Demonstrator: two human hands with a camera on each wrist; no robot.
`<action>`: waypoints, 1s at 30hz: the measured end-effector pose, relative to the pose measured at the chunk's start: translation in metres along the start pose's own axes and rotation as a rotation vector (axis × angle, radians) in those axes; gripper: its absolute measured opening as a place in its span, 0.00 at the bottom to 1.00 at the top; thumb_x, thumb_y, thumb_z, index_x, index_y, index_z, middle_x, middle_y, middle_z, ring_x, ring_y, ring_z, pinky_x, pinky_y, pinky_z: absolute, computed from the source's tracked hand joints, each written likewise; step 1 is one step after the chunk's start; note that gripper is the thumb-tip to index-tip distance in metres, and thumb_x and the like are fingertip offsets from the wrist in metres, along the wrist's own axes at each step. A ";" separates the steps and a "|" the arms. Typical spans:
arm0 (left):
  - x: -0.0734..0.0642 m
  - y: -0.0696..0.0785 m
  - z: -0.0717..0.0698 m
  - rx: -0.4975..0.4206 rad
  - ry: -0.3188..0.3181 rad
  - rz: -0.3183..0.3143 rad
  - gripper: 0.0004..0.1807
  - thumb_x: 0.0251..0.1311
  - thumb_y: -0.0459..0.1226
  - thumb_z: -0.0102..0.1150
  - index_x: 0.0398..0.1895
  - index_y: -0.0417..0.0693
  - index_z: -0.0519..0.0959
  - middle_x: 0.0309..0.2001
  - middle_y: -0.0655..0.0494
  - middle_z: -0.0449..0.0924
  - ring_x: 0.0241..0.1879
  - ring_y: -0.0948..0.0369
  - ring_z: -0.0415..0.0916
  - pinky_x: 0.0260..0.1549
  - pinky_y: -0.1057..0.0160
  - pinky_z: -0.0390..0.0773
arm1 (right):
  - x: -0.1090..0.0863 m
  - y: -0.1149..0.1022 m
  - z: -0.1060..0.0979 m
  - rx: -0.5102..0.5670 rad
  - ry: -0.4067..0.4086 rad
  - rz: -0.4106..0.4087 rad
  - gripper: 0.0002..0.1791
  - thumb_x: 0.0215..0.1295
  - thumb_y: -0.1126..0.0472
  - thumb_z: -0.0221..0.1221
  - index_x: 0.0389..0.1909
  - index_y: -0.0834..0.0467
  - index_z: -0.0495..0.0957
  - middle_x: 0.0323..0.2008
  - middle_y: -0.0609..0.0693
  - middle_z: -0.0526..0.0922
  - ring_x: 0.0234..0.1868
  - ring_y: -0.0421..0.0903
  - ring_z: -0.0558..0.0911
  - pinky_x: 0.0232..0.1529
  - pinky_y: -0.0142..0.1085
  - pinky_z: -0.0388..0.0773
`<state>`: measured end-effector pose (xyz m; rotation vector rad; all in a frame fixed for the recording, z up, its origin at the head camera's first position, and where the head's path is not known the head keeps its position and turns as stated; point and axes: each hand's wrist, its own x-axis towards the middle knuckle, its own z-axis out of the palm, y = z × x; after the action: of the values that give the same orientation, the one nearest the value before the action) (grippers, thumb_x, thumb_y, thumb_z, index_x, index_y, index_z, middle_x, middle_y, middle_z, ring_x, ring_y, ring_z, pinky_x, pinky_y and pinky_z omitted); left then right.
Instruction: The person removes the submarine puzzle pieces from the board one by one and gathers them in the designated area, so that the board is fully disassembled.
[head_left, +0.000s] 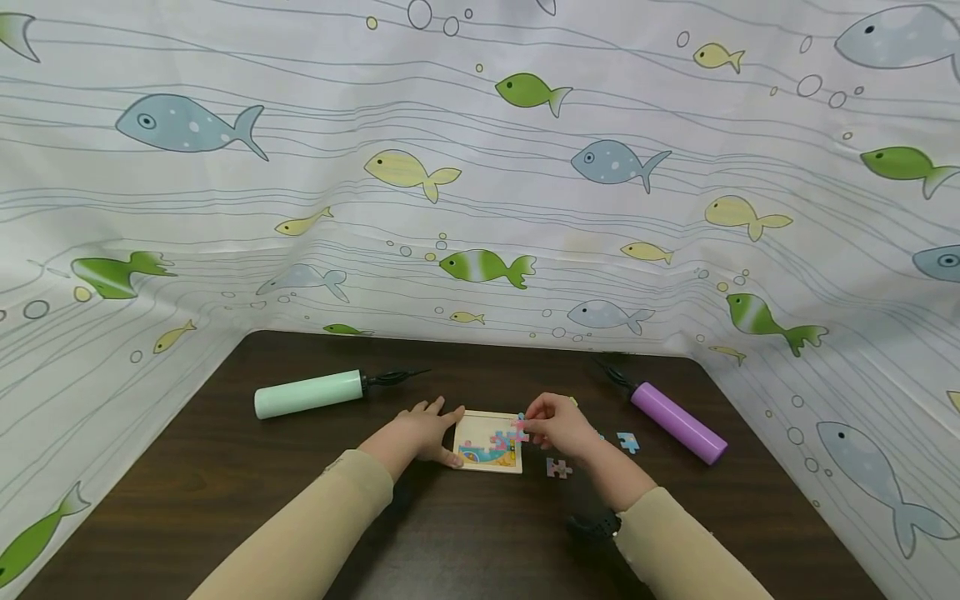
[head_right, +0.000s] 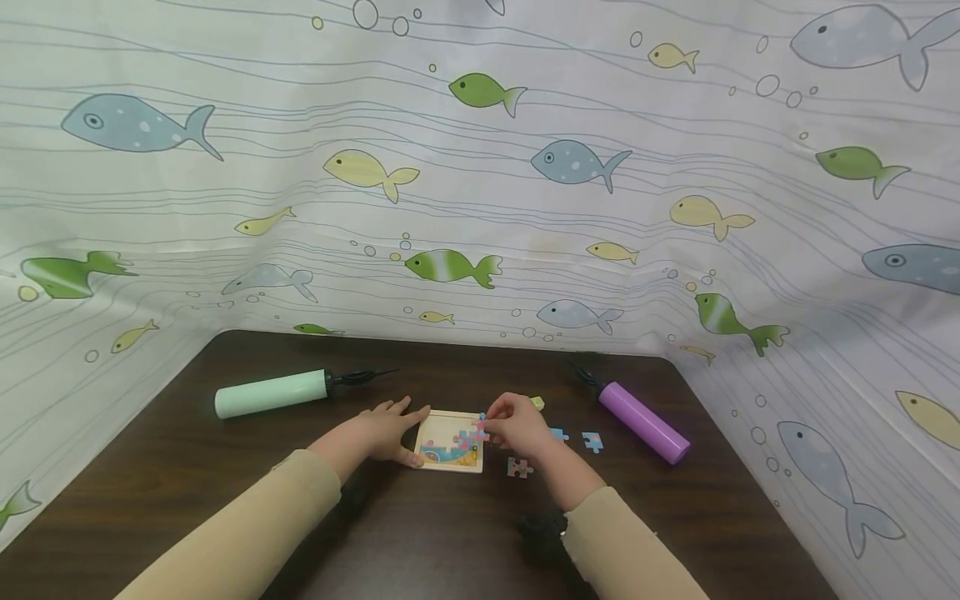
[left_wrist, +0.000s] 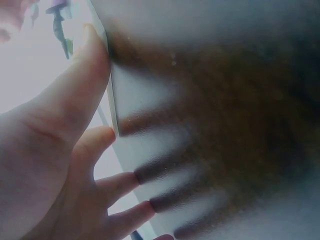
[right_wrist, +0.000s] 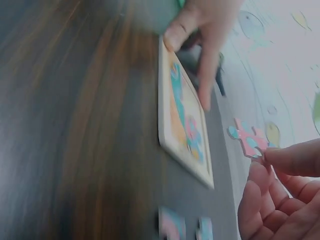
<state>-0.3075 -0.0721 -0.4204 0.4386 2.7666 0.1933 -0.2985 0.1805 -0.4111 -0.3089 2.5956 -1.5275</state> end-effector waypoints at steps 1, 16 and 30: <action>0.000 0.000 0.000 -0.001 0.001 0.001 0.53 0.51 0.62 0.66 0.79 0.60 0.55 0.77 0.43 0.49 0.73 0.40 0.48 0.66 0.37 0.54 | -0.004 0.003 -0.007 -0.002 0.008 0.004 0.05 0.65 0.68 0.63 0.36 0.65 0.77 0.26 0.54 0.78 0.24 0.47 0.78 0.25 0.41 0.79; 0.000 -0.001 0.000 -0.009 -0.006 0.006 0.53 0.51 0.63 0.66 0.79 0.59 0.55 0.77 0.42 0.48 0.73 0.39 0.48 0.66 0.38 0.54 | -0.056 0.058 -0.077 -0.053 0.008 0.127 0.06 0.65 0.66 0.63 0.37 0.65 0.78 0.25 0.51 0.79 0.24 0.47 0.75 0.23 0.38 0.74; -0.001 -0.001 0.000 -0.014 0.001 0.004 0.52 0.52 0.63 0.66 0.79 0.60 0.55 0.77 0.43 0.49 0.73 0.40 0.48 0.66 0.38 0.54 | -0.059 0.061 -0.071 -0.138 0.049 0.128 0.04 0.62 0.71 0.62 0.33 0.67 0.76 0.20 0.51 0.74 0.18 0.45 0.71 0.17 0.34 0.68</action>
<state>-0.3069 -0.0727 -0.4207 0.4409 2.7642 0.2137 -0.2622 0.2835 -0.4303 -0.1153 2.7059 -1.3353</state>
